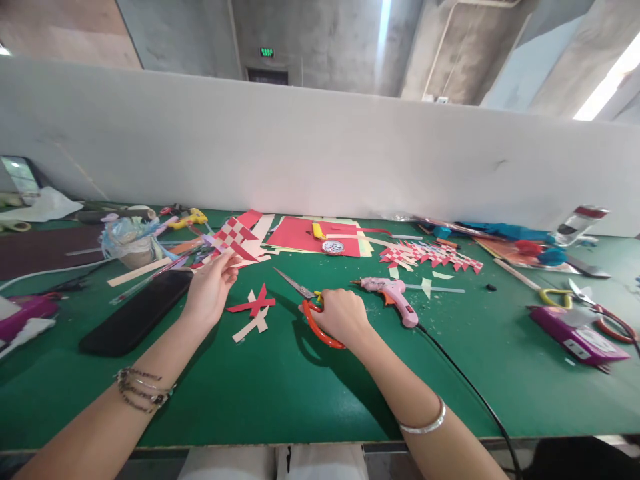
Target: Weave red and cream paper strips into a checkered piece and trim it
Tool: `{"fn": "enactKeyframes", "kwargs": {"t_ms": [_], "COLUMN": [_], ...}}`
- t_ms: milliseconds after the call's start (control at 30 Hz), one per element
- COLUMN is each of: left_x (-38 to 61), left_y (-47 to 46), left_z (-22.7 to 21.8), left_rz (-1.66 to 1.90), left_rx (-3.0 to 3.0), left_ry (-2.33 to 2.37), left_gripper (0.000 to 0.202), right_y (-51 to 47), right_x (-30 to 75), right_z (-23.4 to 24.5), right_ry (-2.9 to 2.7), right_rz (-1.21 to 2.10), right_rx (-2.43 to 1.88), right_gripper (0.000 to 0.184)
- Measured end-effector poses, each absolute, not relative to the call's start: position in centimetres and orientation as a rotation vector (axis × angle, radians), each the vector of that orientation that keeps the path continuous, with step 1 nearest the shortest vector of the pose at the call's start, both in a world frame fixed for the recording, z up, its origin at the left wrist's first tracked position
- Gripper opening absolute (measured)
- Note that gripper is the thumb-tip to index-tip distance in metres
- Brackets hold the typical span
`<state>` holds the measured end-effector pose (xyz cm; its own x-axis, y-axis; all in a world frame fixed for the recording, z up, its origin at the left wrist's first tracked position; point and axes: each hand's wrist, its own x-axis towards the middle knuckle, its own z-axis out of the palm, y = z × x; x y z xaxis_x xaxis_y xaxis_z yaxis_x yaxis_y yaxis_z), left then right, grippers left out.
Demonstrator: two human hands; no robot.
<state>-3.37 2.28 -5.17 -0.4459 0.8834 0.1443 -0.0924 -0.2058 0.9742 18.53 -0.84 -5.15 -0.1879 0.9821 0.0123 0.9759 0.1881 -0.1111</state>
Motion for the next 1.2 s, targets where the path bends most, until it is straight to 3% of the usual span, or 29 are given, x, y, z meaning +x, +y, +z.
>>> {"fn": "enactKeyframes", "kwargs": {"t_ms": [300, 600, 800, 1000, 1200], "left_x": [-2.4, -0.7, -0.1, -0.2, -0.4], "left_y": [0.4, -0.9, -1.0, -0.9, -0.6], "left_z": [-4.4, -4.4, -4.9, -5.2, -5.3], "left_rz": [1.587, 1.257, 1.188, 1.122, 1.083], "left_rx": [1.572, 1.943, 1.843, 1.791, 1.818], "left_ry": [1.334, 1.167, 1.162, 1.113, 1.078], "left_gripper": [0.026, 0.025, 0.017, 0.035, 0.039], "right_y": [-1.3, -1.5, -1.4, -1.4, -1.5], "right_x": [18.5, 18.3, 18.3, 18.3, 18.3], "right_z": [-4.8, -4.0, -4.3, -4.2, -3.9], "right_ry": [-2.384, -1.811, -1.873, -1.844, -1.852], "right_rz": [-0.017, 0.719, 0.819, 0.854, 0.901], "right_rx": [-1.937, -1.167, -1.079, -1.038, -1.035], "right_gripper": [0.035, 0.03, 0.027, 0.026, 0.027]}}
